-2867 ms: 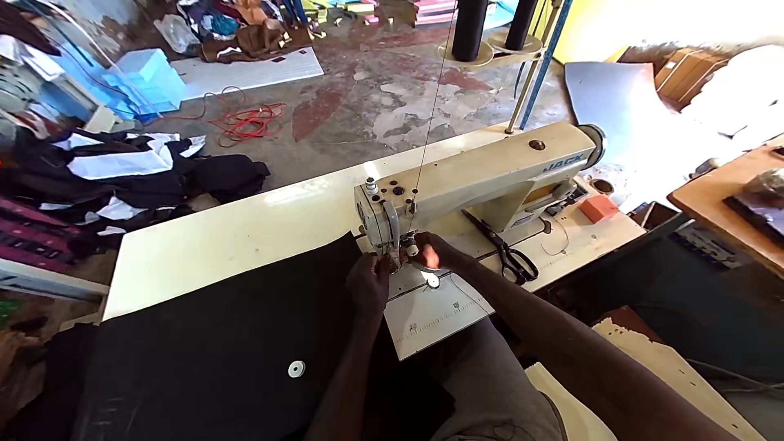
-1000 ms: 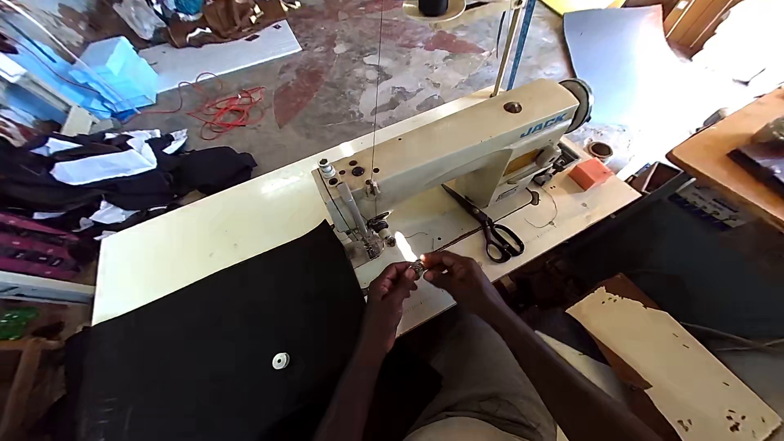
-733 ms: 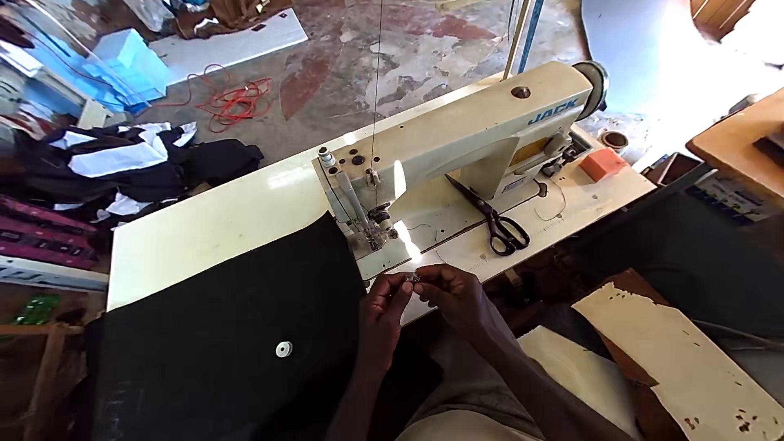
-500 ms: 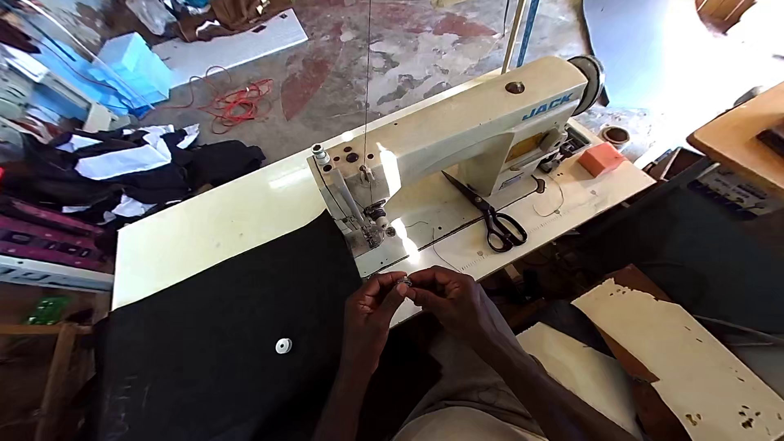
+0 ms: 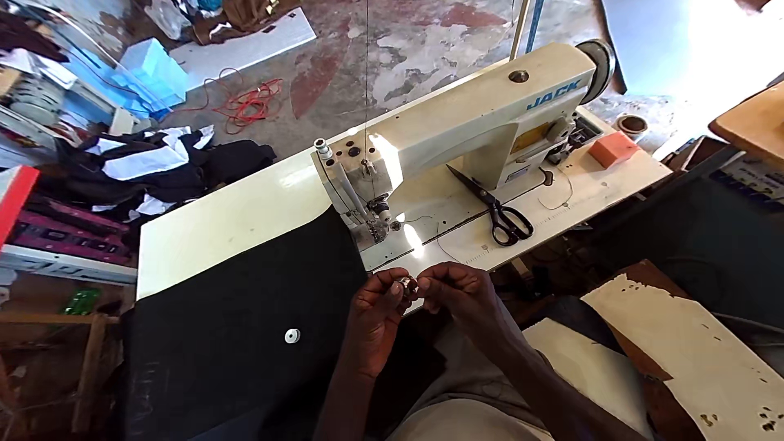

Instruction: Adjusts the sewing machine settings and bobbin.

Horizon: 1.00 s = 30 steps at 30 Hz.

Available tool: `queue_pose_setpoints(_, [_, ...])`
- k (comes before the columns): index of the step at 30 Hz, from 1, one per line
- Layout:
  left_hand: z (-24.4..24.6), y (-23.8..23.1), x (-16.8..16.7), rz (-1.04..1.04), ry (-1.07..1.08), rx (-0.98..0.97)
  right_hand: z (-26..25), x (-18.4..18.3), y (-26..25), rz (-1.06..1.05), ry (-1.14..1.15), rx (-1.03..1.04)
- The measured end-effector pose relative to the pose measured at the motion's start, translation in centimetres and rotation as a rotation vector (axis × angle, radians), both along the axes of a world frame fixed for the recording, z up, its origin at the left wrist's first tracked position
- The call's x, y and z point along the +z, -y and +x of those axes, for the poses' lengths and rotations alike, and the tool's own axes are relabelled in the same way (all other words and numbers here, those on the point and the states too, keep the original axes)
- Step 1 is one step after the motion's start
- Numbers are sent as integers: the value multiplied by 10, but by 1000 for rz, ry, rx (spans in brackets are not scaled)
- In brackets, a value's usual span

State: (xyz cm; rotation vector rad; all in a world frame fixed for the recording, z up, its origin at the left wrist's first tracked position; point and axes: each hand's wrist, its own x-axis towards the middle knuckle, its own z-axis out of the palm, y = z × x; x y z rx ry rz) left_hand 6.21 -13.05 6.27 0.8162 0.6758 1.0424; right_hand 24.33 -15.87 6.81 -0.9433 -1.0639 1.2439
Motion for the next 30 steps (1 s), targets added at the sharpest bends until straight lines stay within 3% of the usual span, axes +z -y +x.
queue_pose_setpoints(8, [-3,-2,-6,2,42,23,4,-10,2,4,-45,120])
queue_pose_setpoints(11, [-7,3,-16,-9,72,36,15,-24,1,-45,102,148])
queue_pose_setpoints(14, [-16,14,-35,32,39,-93,28,-39,-6,-60,264,37])
queue_pose_setpoints(18, [-19,28,-62,120,-250,-385,37,-63,-41,105,637,-111])
queue_pose_setpoints(23, [-3,24,-113,328,-647,-649,23,-87,-103,292,1066,68])
queue_pose_setpoints(27, [7,10,-167,335,-845,-691,16,-95,-141,292,1268,80])
queue_pose_setpoints(30, [13,-8,-207,187,-936,-551,19,-102,-160,367,1292,-31])
